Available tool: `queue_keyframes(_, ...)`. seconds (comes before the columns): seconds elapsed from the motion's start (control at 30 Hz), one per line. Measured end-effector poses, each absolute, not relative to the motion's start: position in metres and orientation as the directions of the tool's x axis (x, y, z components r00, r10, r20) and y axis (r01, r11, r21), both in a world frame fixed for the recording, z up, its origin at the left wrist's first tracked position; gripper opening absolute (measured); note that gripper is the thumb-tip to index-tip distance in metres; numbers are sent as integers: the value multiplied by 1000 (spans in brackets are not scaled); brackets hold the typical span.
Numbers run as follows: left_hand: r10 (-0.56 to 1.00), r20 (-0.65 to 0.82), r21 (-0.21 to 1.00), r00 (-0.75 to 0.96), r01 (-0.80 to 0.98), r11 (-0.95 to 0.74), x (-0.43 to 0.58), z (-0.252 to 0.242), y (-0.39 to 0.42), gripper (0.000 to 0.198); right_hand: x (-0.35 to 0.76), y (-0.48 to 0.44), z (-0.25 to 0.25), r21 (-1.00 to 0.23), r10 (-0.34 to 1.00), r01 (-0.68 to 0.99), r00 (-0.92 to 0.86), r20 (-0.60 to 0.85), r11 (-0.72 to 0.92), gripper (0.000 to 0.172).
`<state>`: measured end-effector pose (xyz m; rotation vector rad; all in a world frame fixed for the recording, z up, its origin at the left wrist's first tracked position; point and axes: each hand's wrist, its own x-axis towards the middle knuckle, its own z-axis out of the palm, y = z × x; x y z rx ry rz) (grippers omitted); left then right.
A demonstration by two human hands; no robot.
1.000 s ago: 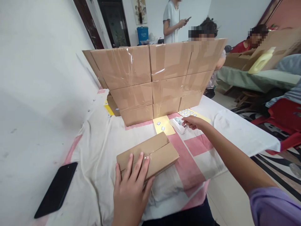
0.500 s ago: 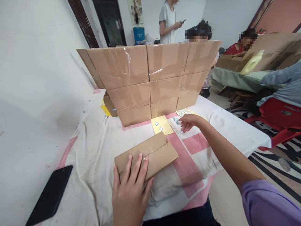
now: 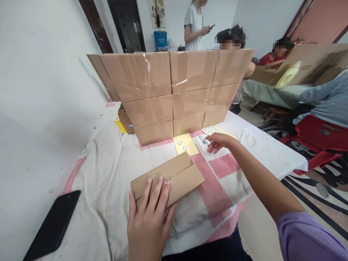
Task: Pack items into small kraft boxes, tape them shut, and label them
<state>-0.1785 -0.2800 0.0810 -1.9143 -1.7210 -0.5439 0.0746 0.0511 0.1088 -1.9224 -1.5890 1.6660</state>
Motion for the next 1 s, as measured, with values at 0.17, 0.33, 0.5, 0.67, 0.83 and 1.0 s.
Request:
queue_keyframes(0.17, 785, 607, -109, 125, 991, -74, -179, 80, -280, 54, 79, 50, 105, -709, 761, 558, -197, -618, -432, 26)
queue_keyframes(0.33, 789, 603, -107, 119, 992, -68, -179, 81, -280, 54, 82, 45, 101, -740, 785, 512, -185, -591, -436, 17)
queue_keyframes(0.5, 792, 601, -99, 112, 993, -66, -178, 82, -279, 54, 85, 40, 96, -774, 807, 468, -189, -559, -426, 12)
queue_keyframes(0.67, 791, 601, -97, 117, 993, -73, -178, 82, -279, 53, 86, 36, 89, -806, 834, 421, -176, -523, -416, 10)
queue_keyframes(0.83, 794, 596, -100, 117, 992, -70, -178, 82, -278, 54, 84, 30, 88, -831, 865, 376, -129, -485, -410, 10)
queue_keyframes(1.0, 794, 597, -97, 113, 993, -68, -178, 81, -280, 56, 80, 25, 89, -845, 877, 332, -91, -472, -420, 7)
